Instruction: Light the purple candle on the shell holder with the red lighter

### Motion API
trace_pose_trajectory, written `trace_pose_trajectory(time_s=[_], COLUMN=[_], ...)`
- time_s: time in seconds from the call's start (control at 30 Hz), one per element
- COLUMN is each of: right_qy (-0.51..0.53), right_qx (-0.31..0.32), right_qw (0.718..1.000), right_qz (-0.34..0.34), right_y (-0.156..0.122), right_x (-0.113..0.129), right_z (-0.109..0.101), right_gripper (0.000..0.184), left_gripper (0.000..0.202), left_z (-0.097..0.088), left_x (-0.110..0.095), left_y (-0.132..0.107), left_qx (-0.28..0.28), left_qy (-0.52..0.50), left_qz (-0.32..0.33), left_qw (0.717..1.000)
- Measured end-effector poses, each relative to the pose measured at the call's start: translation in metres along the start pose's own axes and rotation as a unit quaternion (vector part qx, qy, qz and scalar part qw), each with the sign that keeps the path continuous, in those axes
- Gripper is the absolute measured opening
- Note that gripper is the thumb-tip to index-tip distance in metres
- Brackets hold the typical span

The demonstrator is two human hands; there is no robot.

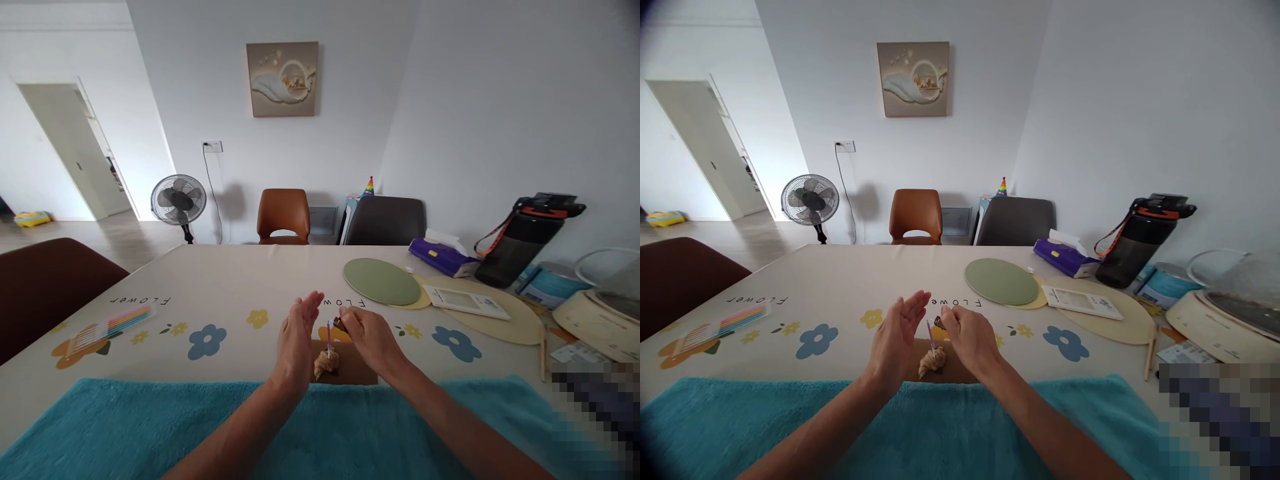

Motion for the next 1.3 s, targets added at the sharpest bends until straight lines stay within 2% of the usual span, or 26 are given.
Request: trace_pose_trajectory(time_s=[0.37, 0.5, 0.57, 0.63, 0.7, 0.77, 0.87, 0.93, 1.0, 1.1, 1.3], right_qy=[-0.005, 0.063, 0.136, 0.222, 0.298, 0.369, 0.462, 0.496, 0.503, 0.488, 0.478], right_qx=[0.013, 0.007, 0.015, 0.018, 0.007, -0.010, -0.026, -0.031, -0.038, -0.055, -0.084], right_qw=[1.000, 0.998, 0.989, 0.965, 0.928, 0.886, 0.833, 0.817, 0.814, 0.825, 0.836], right_qz=[-0.013, 0.013, 0.058, 0.135, 0.223, 0.282, 0.302, 0.293, 0.287, 0.278, 0.257], right_y=[-0.001, 0.003, 0.007, 0.011, 0.016, 0.020, 0.027, 0.029, 0.029, 0.028, 0.029], right_x=[-0.001, -0.005, -0.012, -0.023, -0.037, -0.050, -0.067, -0.075, -0.080, -0.085, -0.085], right_z=[0.001, 0.000, 0.002, 0.005, 0.008, 0.010, 0.012, 0.015, 0.018, 0.023, 0.026], right_gripper=[0.041, 0.043, 0.046, 0.049, 0.051, 0.052, 0.054, 0.053, 0.053, 0.051, 0.048], left_gripper=[0.038, 0.040, 0.042, 0.043, 0.043, 0.044, 0.043, 0.043, 0.042, 0.041, 0.040], left_z=[-0.002, -0.003, -0.004, -0.005, -0.006, -0.006, -0.005, -0.005, -0.004, -0.005, -0.007], left_x=[-0.002, -0.004, -0.004, -0.003, -0.002, -0.001, -0.001, -0.002, -0.002, -0.002, 0.003], left_y=[-0.005, -0.002, 0.000, 0.002, 0.003, 0.004, 0.003, 0.000, -0.003, -0.004, -0.001], left_qx=[-0.004, 0.000, 0.000, 0.001, 0.005, 0.005, 0.004, 0.006, 0.007, 0.005, 0.004], left_qy=[0.017, 0.002, 0.002, 0.006, 0.008, 0.005, 0.001, 0.003, 0.006, 0.004, 0.008], left_qz=[-0.017, -0.011, -0.010, -0.010, -0.011, -0.012, -0.017, -0.024, -0.031, -0.036, -0.028], left_qw=[1.000, 1.000, 1.000, 1.000, 1.000, 1.000, 1.000, 1.000, 0.999, 0.999, 1.000])
Point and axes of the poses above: each hand's wrist, its own y-axis towards the middle knuckle, its own z-axis out of the palm, x = y × z, the point moved 3 cm from there along y, towards the middle knuckle, and after that the axes turned 6 degrees about -x, right-handed, at the moved point
